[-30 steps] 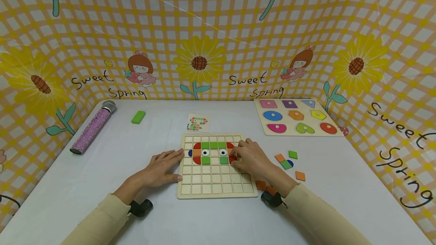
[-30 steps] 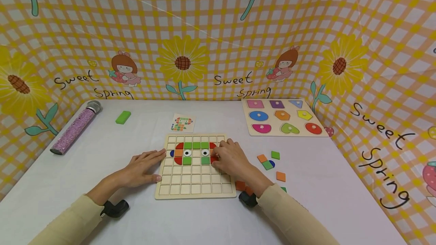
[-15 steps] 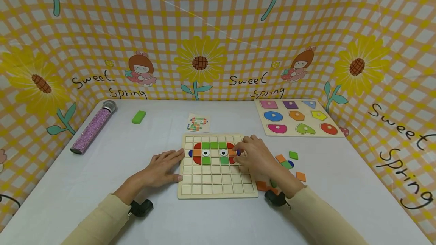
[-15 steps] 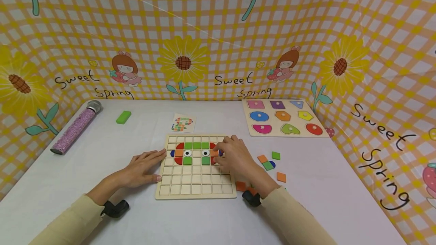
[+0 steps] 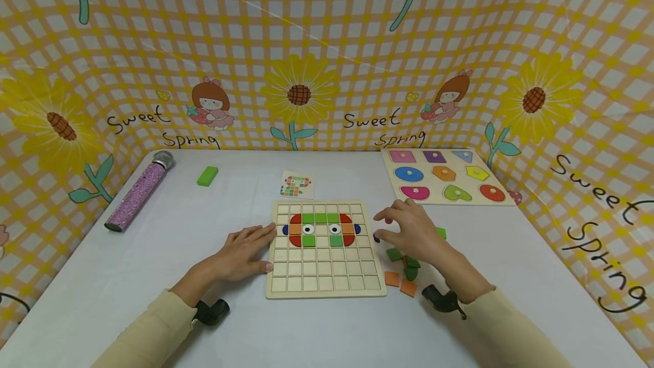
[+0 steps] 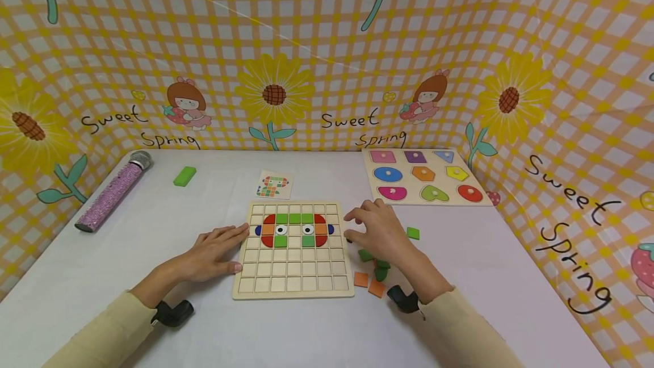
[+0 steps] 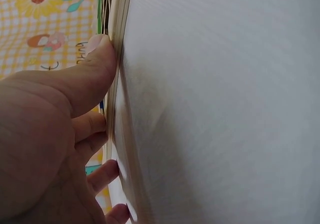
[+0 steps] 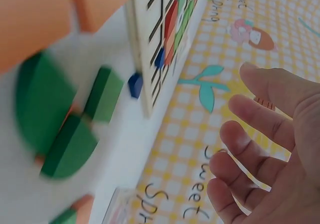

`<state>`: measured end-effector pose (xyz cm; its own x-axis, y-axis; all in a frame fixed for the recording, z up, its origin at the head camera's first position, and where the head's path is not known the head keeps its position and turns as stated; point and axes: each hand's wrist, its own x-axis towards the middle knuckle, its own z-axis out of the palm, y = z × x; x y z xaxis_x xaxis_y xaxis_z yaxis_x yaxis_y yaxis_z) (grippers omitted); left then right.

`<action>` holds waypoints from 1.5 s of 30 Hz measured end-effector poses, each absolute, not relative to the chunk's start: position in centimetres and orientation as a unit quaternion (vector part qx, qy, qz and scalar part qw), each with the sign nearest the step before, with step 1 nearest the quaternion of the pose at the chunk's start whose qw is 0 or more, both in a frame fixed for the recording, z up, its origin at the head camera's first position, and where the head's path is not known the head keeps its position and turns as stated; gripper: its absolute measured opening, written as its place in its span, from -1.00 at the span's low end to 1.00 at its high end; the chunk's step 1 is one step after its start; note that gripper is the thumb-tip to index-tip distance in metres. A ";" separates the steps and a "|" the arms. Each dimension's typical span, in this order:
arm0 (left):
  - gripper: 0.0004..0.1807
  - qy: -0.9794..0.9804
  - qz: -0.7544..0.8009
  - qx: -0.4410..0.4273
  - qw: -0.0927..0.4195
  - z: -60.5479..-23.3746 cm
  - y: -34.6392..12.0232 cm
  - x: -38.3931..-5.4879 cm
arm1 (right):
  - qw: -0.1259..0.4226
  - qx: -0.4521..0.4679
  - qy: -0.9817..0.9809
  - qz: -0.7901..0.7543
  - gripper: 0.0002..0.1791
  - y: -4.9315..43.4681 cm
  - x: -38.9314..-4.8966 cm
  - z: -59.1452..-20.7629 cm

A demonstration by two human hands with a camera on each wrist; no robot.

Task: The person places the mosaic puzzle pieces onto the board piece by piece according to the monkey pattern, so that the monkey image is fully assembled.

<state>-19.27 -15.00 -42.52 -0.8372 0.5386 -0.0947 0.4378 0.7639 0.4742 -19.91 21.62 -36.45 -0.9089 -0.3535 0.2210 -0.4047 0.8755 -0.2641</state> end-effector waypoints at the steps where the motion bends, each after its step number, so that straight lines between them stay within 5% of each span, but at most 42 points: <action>1: -0.17 0.932 0.222 0.262 0.114 -42.5 -15.0 -19.2 | 0.079 0.190 -0.966 0.154 -0.69 22.0 -19.8 -36.4; 31: -0.18 0.936 0.194 0.268 0.118 -42.4 -14.9 -19.3 | 0.048 0.160 -0.978 0.126 -0.72 29.7 -17.0 -36.3; 45: -0.15 0.937 0.206 0.260 0.114 -42.2 -14.8 -19.1 | -0.017 0.182 -0.974 0.132 -0.69 29.7 -16.7 -38.2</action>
